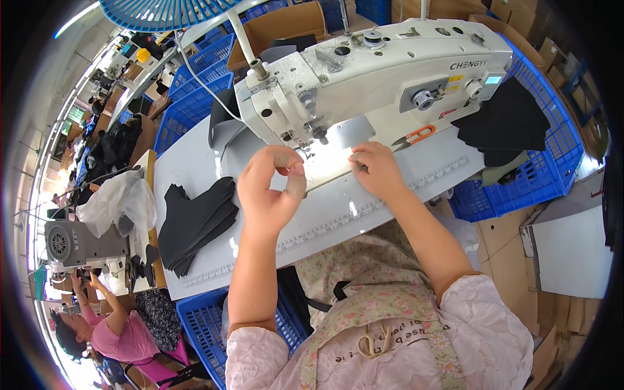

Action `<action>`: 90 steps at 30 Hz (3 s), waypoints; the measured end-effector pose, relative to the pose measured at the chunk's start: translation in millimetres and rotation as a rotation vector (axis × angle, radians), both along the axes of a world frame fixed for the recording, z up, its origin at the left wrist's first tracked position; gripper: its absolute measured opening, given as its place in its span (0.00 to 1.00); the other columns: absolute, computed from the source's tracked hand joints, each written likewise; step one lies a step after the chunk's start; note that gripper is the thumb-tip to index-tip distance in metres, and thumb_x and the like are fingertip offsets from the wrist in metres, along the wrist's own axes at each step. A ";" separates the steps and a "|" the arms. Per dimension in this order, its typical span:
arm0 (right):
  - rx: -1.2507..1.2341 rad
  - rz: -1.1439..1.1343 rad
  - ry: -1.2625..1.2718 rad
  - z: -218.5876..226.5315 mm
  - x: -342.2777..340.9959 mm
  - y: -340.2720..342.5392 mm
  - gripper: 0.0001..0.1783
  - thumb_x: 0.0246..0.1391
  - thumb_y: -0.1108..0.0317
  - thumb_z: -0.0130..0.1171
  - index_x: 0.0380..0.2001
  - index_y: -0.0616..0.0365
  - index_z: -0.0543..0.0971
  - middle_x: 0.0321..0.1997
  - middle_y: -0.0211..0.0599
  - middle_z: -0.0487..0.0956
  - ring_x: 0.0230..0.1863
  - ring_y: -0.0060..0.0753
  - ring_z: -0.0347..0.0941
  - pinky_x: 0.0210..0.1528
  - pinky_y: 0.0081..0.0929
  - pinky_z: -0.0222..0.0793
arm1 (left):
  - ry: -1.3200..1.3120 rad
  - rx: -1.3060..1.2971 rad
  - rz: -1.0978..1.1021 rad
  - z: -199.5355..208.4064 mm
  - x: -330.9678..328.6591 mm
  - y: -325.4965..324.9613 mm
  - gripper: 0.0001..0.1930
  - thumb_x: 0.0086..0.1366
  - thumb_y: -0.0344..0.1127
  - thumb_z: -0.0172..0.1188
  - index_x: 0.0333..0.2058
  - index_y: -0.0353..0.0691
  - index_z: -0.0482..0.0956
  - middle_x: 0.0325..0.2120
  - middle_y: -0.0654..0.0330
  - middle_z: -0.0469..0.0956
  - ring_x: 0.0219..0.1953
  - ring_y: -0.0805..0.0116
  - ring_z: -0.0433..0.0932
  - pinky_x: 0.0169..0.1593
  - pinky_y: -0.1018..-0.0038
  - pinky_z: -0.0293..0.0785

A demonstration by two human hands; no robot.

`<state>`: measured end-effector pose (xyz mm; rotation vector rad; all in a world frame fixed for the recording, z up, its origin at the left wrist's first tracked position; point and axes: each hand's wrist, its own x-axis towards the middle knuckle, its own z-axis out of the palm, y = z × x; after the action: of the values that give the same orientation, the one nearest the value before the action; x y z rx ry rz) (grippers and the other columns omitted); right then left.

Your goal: The person sews fabric shoe pieces together using a sewing machine, trims and threads the needle by hand, and stitches additional fabric pieces.

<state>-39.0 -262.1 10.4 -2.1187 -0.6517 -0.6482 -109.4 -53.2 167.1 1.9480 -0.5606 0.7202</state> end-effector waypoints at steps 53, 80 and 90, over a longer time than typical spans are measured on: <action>1.089 0.705 1.371 40.2 -31.5 74.5 0.19 0.63 0.56 0.60 0.27 0.61 0.78 0.11 0.21 0.61 0.12 0.15 0.49 0.17 0.19 0.44 | 0.249 -0.120 0.545 -46.1 44.9 -22.8 0.06 0.60 0.30 0.66 0.31 0.33 0.80 0.20 0.63 0.79 0.22 0.78 0.75 0.28 0.79 0.72; -0.094 0.060 0.286 23.7 -26.6 40.7 0.15 0.47 0.54 0.69 0.32 0.53 0.85 0.20 0.29 0.76 0.21 0.29 0.72 0.24 0.29 0.67 | 0.965 -1.044 0.077 -114.0 58.2 3.6 0.08 0.66 0.31 0.60 0.38 0.31 0.77 0.21 0.67 0.70 0.21 0.80 0.65 0.24 0.84 0.60; -0.033 0.079 0.345 22.4 -22.9 41.4 0.13 0.50 0.55 0.66 0.30 0.52 0.84 0.19 0.29 0.76 0.23 0.32 0.74 0.26 0.32 0.68 | 1.106 -1.145 -0.092 -125.9 73.8 2.5 0.07 0.64 0.29 0.61 0.37 0.32 0.76 0.21 0.67 0.68 0.20 0.79 0.63 0.22 0.83 0.57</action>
<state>-61.9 -220.7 32.8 -2.1535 -0.5516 -0.2202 -35.6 -50.7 41.3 0.9408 0.4061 -0.1912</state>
